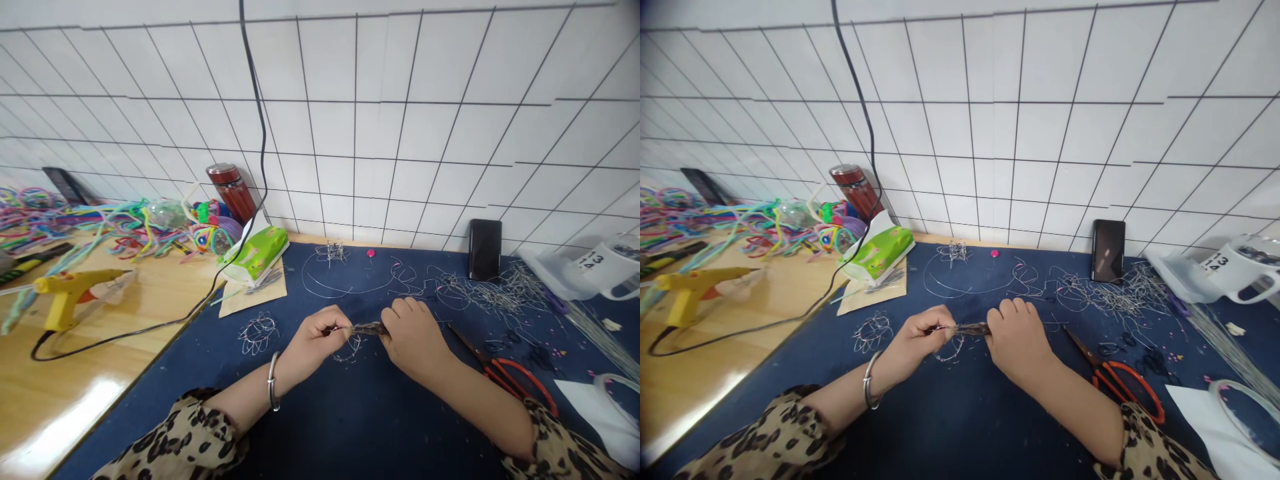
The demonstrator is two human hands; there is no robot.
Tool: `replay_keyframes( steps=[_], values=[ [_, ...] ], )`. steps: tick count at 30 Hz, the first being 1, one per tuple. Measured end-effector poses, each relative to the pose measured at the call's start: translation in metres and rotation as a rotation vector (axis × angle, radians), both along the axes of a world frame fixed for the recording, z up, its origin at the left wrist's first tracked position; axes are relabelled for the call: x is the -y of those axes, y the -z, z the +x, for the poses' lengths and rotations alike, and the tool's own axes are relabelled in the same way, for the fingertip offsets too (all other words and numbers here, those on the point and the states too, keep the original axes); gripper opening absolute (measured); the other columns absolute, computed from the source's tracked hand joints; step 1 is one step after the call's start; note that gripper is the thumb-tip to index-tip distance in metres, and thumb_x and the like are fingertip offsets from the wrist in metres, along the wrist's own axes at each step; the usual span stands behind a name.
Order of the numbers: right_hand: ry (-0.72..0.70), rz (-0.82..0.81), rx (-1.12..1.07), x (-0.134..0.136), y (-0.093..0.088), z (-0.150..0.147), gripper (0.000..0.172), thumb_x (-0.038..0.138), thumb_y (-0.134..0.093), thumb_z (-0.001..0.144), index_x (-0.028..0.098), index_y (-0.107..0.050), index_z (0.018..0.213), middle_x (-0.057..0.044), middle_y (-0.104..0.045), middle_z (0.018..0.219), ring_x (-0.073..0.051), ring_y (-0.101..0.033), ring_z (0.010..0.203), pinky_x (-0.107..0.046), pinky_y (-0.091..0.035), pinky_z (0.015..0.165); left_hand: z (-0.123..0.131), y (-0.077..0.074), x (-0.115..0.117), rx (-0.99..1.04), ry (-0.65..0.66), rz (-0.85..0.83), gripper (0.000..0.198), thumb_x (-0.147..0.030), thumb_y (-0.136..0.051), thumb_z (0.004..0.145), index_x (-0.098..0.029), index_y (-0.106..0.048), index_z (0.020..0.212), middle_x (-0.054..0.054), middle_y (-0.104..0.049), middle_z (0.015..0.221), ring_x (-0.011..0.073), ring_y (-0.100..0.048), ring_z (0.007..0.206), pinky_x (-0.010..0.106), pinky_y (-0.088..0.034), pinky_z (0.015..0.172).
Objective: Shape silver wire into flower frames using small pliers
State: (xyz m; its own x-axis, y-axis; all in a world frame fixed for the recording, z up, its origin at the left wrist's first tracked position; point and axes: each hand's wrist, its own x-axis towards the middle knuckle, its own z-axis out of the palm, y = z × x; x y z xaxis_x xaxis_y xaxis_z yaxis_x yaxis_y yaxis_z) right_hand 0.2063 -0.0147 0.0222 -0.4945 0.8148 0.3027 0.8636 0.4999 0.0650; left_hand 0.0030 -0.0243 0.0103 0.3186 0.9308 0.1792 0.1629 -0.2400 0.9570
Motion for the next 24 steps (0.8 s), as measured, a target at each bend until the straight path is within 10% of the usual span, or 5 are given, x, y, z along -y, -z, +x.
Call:
replay_keyframes(
  steps=[24],
  values=[
    [-0.067,-0.036,-0.044,-0.0018,0.0036,0.0013,0.011,0.027,-0.049,0.079,0.018,-0.051,0.072,-0.004,-0.048,0.076,-0.017,-0.037,0.076,-0.03,-0.025,0.068,-0.0064,-0.0025,-0.0065,0.101,0.167,-0.179,0.008,-0.012,-0.054,0.075,-0.012,-0.059,0.069,-0.002,-0.044,0.067,0.0059,-0.037,0.053,0.02,-0.029,0.049]
  ],
)
